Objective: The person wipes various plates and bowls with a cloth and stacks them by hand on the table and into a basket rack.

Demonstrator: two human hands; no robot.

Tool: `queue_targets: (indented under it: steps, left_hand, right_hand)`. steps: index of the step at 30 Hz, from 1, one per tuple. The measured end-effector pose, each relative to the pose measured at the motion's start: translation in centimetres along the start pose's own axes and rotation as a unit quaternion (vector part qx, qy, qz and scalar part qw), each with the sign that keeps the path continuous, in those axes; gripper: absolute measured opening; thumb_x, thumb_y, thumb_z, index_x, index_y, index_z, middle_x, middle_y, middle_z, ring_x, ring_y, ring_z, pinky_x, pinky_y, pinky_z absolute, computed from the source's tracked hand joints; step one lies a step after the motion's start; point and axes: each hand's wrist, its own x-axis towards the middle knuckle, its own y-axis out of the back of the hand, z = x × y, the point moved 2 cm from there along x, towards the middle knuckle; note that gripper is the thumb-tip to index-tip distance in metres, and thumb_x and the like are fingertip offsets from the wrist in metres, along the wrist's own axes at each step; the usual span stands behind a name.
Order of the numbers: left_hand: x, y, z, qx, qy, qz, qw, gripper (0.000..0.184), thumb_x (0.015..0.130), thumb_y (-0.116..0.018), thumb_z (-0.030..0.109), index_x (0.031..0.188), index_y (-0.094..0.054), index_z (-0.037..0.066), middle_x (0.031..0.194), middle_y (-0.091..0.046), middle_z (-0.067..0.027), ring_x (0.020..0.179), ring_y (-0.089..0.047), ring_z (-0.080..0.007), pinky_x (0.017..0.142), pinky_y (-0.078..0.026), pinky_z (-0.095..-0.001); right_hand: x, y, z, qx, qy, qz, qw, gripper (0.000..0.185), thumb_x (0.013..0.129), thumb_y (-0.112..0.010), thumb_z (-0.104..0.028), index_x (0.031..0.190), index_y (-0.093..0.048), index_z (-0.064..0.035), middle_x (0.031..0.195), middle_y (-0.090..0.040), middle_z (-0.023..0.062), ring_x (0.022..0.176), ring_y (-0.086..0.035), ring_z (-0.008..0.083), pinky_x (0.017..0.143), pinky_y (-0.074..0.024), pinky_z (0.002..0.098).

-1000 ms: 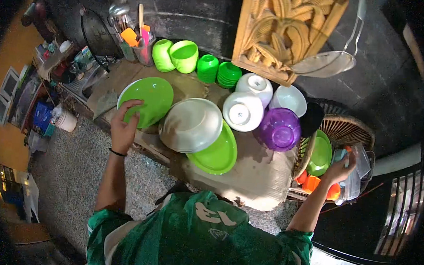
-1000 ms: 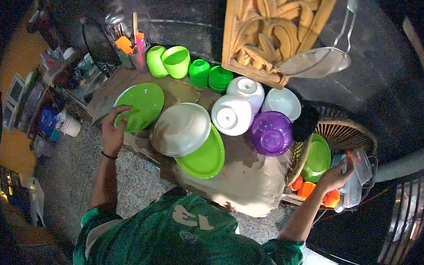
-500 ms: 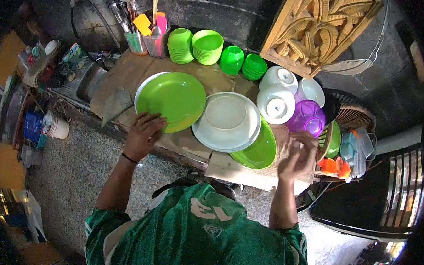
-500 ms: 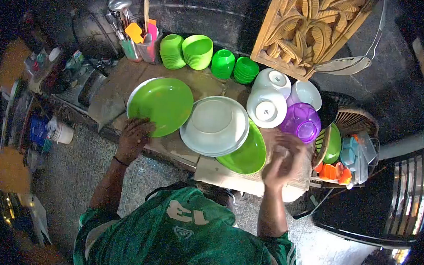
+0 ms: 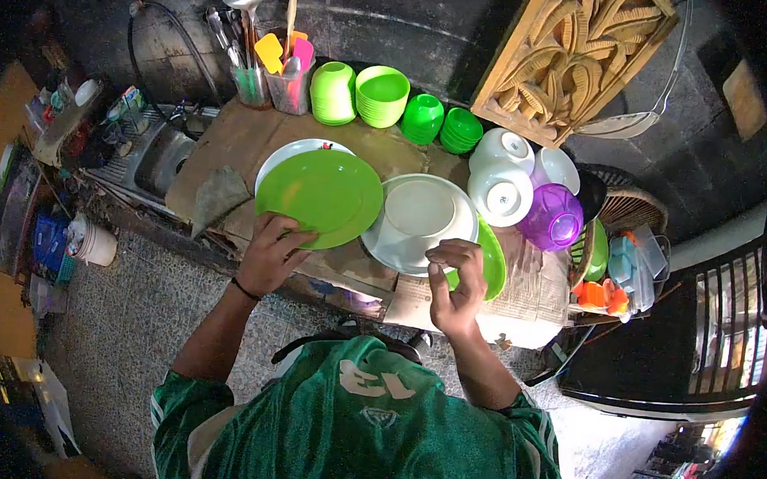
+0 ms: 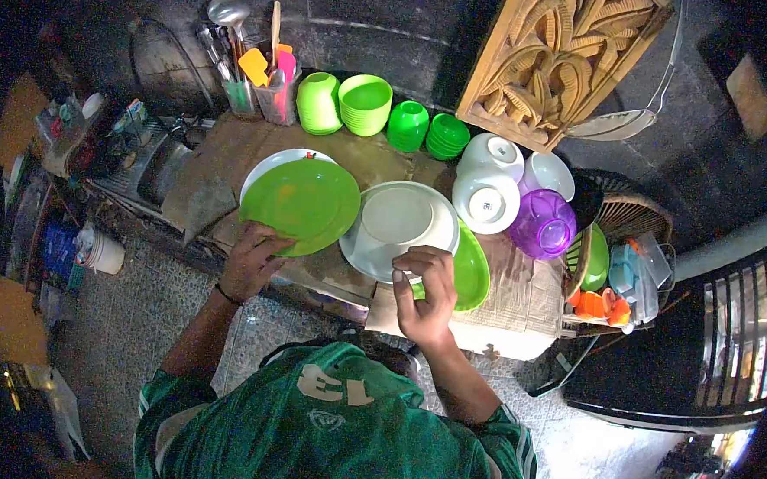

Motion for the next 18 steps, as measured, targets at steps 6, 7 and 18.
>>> queue_targets:
  steps: [6, 7, 18]
  left_hand:
    - [0.6, 1.8, 0.5, -0.022, 0.003, 0.109, 0.994, 0.030, 0.078, -0.080, -0.002, 0.106, -0.075, 0.007, 0.114, -0.064, -0.0096, 0.113, -0.060, -0.0338, 0.099, -0.050, -0.0490]
    - [0.7, 2.0, 0.0, -0.010, 0.019, 0.152, 0.988, 0.025, 0.082, -0.080, 0.000, 0.105, -0.072, 0.006, 0.112, -0.066, -0.0103, 0.111, -0.062, -0.0325, 0.098, -0.051, -0.0462]
    - [7.7, 8.8, 5.5, -0.449, 0.125, 0.428, 0.774, 0.023, 0.116, -0.052, 0.023, 0.111, -0.057, 0.001, 0.105, -0.065, -0.0087, 0.094, -0.060, -0.0115, 0.084, -0.049, -0.0286]
  right_hand:
    - [0.4, -1.1, -0.4, 0.014, 0.000, -0.026, 1.000, 0.012, 0.086, -0.072, 0.004, 0.097, -0.071, -0.0012, 0.102, -0.075, 0.0125, 0.103, -0.067, 0.0329, 0.096, -0.0525, 0.0434]
    - [0.4, -1.3, -0.4, 0.017, 0.004, -0.032, 0.999, 0.012, 0.087, -0.073, 0.003, 0.098, -0.071, -0.0012, 0.102, -0.075, 0.0124, 0.103, -0.067, 0.0329, 0.096, -0.0525, 0.0434]
    - [1.4, -0.2, -0.5, 0.029, -0.017, -0.025, 0.999, 0.018, 0.091, -0.072, -0.002, 0.110, -0.071, -0.0001, 0.111, -0.074, 0.0147, 0.105, -0.068, 0.0311, 0.095, -0.0537, 0.0437]
